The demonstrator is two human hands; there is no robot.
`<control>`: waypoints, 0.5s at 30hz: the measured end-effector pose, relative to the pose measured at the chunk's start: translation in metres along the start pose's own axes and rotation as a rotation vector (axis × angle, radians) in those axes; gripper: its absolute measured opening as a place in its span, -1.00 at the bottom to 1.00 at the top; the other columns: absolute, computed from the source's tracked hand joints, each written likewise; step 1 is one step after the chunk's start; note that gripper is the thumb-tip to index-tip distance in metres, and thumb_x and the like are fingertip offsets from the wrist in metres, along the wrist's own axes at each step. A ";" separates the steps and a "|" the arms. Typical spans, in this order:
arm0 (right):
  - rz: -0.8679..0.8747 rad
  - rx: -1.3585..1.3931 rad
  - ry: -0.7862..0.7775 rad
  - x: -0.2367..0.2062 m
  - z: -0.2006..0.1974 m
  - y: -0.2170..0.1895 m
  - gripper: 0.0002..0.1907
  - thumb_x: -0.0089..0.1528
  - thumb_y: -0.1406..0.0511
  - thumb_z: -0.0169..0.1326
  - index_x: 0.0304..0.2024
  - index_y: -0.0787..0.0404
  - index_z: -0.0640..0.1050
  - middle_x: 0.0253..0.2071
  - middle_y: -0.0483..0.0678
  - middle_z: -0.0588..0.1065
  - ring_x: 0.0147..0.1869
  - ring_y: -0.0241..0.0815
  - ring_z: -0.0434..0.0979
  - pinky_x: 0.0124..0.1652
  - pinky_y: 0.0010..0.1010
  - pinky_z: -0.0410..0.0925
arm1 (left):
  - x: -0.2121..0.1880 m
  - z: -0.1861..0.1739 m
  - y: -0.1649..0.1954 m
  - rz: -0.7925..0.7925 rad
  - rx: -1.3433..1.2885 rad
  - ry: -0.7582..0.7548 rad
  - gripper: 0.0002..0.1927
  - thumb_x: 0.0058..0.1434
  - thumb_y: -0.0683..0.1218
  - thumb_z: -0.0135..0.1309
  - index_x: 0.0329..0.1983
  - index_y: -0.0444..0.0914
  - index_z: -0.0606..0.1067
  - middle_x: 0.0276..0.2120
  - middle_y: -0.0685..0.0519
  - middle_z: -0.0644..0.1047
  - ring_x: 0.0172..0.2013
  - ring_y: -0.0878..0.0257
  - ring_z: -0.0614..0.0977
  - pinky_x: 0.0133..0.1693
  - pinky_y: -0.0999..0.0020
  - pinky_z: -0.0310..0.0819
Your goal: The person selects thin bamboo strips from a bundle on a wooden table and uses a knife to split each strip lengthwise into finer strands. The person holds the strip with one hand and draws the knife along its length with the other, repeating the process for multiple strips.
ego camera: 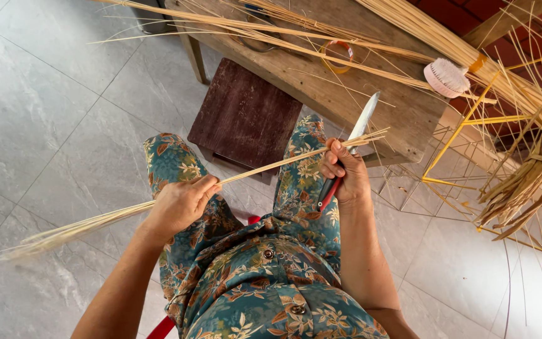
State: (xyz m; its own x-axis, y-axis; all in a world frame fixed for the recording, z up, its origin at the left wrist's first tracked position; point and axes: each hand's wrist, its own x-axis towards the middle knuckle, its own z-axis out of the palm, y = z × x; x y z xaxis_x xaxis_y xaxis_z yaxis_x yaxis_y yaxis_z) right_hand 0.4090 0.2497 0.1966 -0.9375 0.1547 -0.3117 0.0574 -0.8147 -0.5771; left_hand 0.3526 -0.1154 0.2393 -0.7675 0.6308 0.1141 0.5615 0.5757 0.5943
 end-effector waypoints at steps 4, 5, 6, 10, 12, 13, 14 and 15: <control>-0.020 -0.044 0.068 0.006 -0.021 0.000 -0.83 0.31 0.31 0.17 -0.17 0.31 0.52 -0.52 -0.17 0.44 -0.62 -0.51 0.18 -0.54 -0.63 0.16 | -0.011 0.003 -0.016 0.044 0.012 0.005 -0.82 0.36 0.00 0.06 -0.23 -0.20 0.48 -0.54 -0.03 0.56 -0.55 0.02 0.59 -0.53 0.12 0.40; -0.067 -0.075 0.085 0.006 -0.028 -0.007 -0.85 0.31 0.32 0.17 -0.19 0.29 0.52 -0.53 -0.20 0.41 -0.63 -0.52 0.17 -0.55 -0.64 0.15 | -0.017 0.002 -0.024 0.007 0.042 -0.016 -0.82 0.37 0.01 0.06 -0.23 -0.19 0.49 -0.56 -0.04 0.54 -0.56 0.02 0.58 -0.52 0.11 0.39; -0.116 -0.105 0.102 0.006 -0.036 -0.016 -0.87 0.32 0.32 0.17 -0.20 0.27 0.51 -0.53 -0.24 0.39 -0.63 -0.54 0.17 -0.56 -0.65 0.14 | -0.022 0.000 -0.033 -0.028 0.072 -0.036 -0.82 0.37 0.02 0.06 -0.23 -0.19 0.51 -0.59 -0.05 0.53 -0.57 0.01 0.58 -0.52 0.10 0.38; -0.366 0.199 0.040 -0.013 -0.075 -0.095 -0.82 0.48 0.22 0.10 -0.14 0.16 0.43 -0.36 -0.26 0.38 -0.46 -0.57 0.19 -0.40 -0.70 0.15 | -0.057 -0.036 -0.080 -0.250 -0.017 0.093 -0.81 0.41 -0.03 -0.04 -0.11 -0.18 0.54 -0.44 0.00 0.61 -0.65 0.21 0.55 -0.60 0.28 0.43; -0.411 0.040 0.252 -0.028 -0.093 -0.109 -0.84 0.44 0.23 0.13 -0.12 0.15 0.45 -0.42 -0.24 0.37 -0.51 -0.52 0.18 -0.43 -0.65 0.16 | -0.069 -0.043 -0.089 -0.280 0.045 0.104 -0.81 0.43 -0.02 -0.02 -0.09 -0.18 0.55 -0.49 -0.02 0.59 -0.61 0.19 0.55 -0.51 0.24 0.42; -0.387 -0.089 0.240 -0.029 -0.100 -0.105 -0.84 0.41 0.25 0.12 -0.07 0.20 0.47 -0.45 -0.24 0.37 -0.53 -0.51 0.19 -0.46 -0.65 0.16 | -0.072 -0.043 -0.090 -0.300 0.074 0.119 -0.81 0.44 -0.02 -0.02 -0.08 -0.18 0.55 -0.52 -0.02 0.58 -0.59 0.18 0.54 -0.46 0.23 0.41; -0.348 -0.224 0.228 -0.032 -0.106 -0.098 -0.80 0.39 0.27 0.12 -0.02 0.25 0.49 -0.47 -0.25 0.37 -0.55 -0.51 0.21 -0.48 -0.65 0.17 | -0.072 -0.040 -0.090 -0.366 0.068 0.086 -0.80 0.45 -0.01 -0.03 -0.06 -0.16 0.56 -0.53 -0.04 0.58 -0.60 0.17 0.54 -0.46 0.22 0.41; -0.301 -0.358 0.220 -0.037 -0.112 -0.092 -0.75 0.36 0.28 0.12 0.03 0.29 0.52 -0.50 -0.25 0.38 -0.58 -0.51 0.22 -0.51 -0.65 0.17 | -0.071 -0.035 -0.087 -0.437 0.061 0.044 -0.79 0.46 -0.01 -0.04 -0.04 -0.13 0.58 -0.55 -0.05 0.57 -0.61 0.15 0.54 -0.46 0.21 0.41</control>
State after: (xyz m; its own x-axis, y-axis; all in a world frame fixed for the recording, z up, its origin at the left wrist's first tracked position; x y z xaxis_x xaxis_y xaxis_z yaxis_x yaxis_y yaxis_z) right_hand 0.4766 0.3815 0.1761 -0.8383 0.4985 -0.2210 -0.0542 -0.4794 -0.8759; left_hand 0.3469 -0.2284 0.2076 -0.9486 0.2991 -0.1030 0.1973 0.8138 0.5466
